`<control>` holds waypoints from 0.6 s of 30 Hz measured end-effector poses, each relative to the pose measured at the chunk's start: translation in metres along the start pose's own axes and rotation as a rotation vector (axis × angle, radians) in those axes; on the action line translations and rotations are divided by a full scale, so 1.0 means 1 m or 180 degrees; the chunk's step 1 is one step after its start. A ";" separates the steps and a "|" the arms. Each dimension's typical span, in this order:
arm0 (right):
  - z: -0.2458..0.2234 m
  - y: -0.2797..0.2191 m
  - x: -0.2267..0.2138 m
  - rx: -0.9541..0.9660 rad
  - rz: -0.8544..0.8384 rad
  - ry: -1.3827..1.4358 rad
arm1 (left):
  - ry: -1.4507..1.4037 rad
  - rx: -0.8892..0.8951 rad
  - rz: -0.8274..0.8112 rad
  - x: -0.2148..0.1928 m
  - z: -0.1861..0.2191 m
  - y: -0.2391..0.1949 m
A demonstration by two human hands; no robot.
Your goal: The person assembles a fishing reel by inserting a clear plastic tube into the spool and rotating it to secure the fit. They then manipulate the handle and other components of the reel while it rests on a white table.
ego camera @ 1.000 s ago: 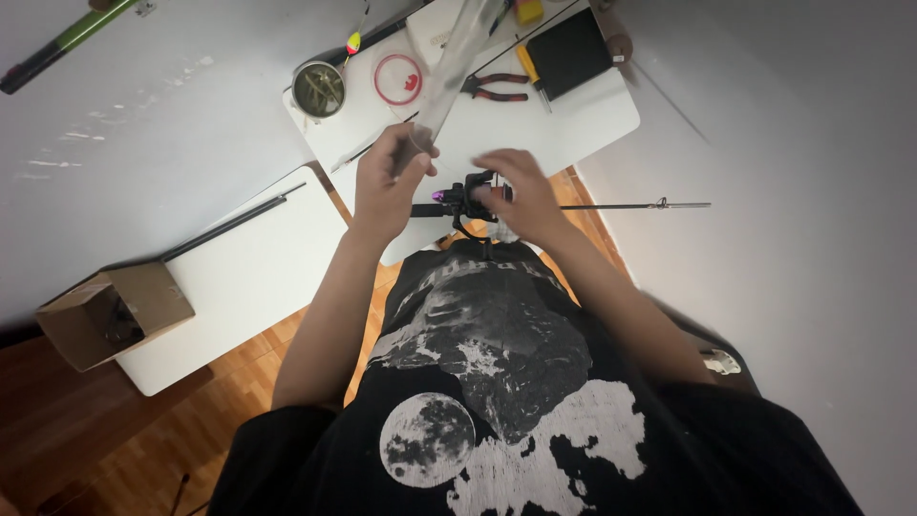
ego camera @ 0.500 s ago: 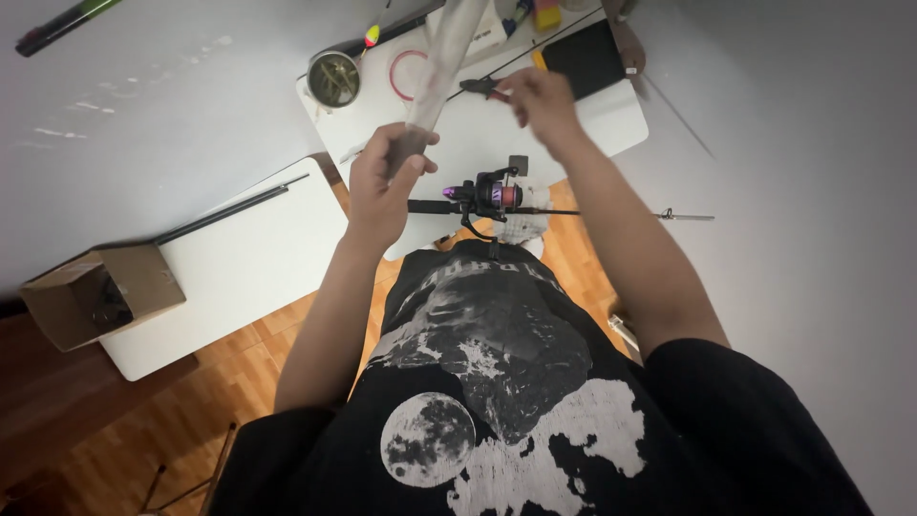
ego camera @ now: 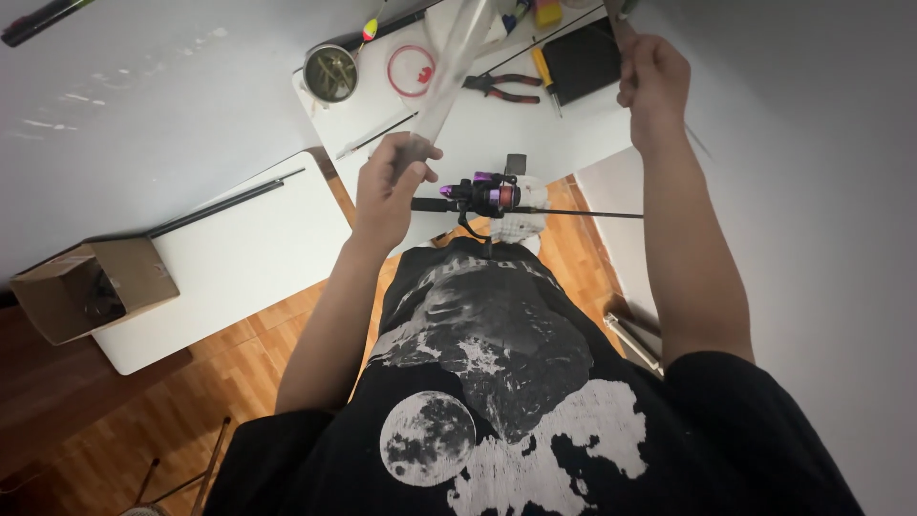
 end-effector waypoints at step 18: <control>0.068 -0.001 -0.022 0.0417 0.0214 -0.0599 | 0.1845 -0.0172 -0.0463 0.055 -0.076 0.020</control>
Point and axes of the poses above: each hand's wrist, its own y-axis towards the middle knuckle, its own x-axis out of the palm, z = x × y, the point moved 2 cm from there along y, towards the middle knuckle, and after that the axes turned 12 degrees about z, right-handed, at the moved point
